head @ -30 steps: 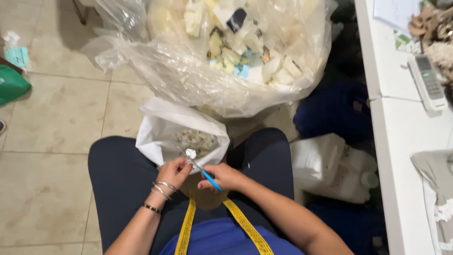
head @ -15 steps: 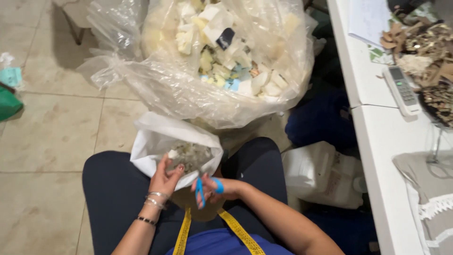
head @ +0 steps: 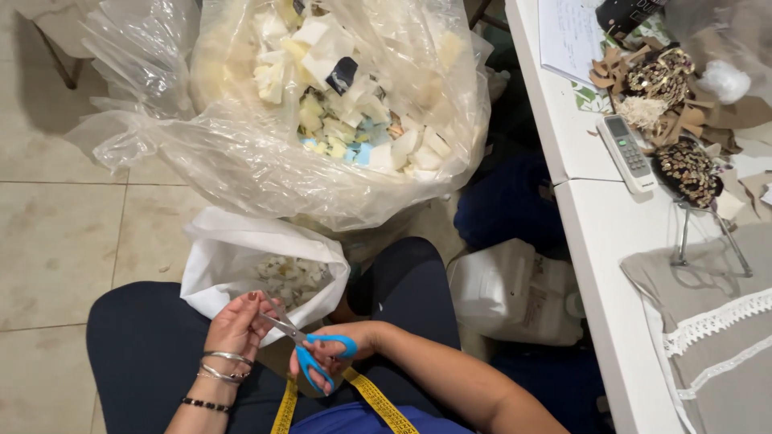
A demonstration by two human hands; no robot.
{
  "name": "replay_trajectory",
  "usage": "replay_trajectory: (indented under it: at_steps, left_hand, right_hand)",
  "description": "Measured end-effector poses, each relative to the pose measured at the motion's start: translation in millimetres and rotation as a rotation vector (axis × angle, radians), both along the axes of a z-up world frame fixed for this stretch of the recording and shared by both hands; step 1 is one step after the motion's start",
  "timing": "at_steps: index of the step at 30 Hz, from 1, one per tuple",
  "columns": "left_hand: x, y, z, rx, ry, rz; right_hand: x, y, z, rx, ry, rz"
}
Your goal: Cutting foam pieces with scissors and placing them into a bag
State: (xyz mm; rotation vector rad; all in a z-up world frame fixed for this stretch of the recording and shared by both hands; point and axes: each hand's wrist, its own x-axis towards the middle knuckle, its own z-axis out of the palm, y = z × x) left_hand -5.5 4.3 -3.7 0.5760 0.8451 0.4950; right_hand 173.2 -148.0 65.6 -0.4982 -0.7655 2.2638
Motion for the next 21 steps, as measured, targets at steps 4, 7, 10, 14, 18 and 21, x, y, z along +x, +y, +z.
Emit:
replay_trajectory:
  at_steps: [4,7,10,14,18,21]
  left_hand:
    - [7.8,-8.5,32.1,-0.097,-0.020,-0.142]
    - [10.3,-17.6,25.8,-0.103,-0.071,-0.283]
    - [6.7,-22.2,10.0,-0.028,-0.204,-0.331]
    - [6.8,-19.0,31.5,0.013,-0.451,-0.334]
    - [7.5,-15.3,51.9,-0.033,-0.538,-0.307]
    - [5.2,-5.1,79.8,-0.108,-0.220,-0.224]
  right_hand:
    - [1.6,0.1,9.0,0.110,-0.100,-0.045]
    - [4.8,2.2,10.8,0.169,-0.227,-0.093]
    - [2.2,-7.6,0.3,0.089,-0.210,-0.119]
    - [2.1,-14.3,8.7,-0.080,0.027,-0.203]
    - [27.6,-6.8,76.6,0.059,-0.326,-0.123]
    - [62.8,4.2,169.4,0.127,-0.613,-0.202]
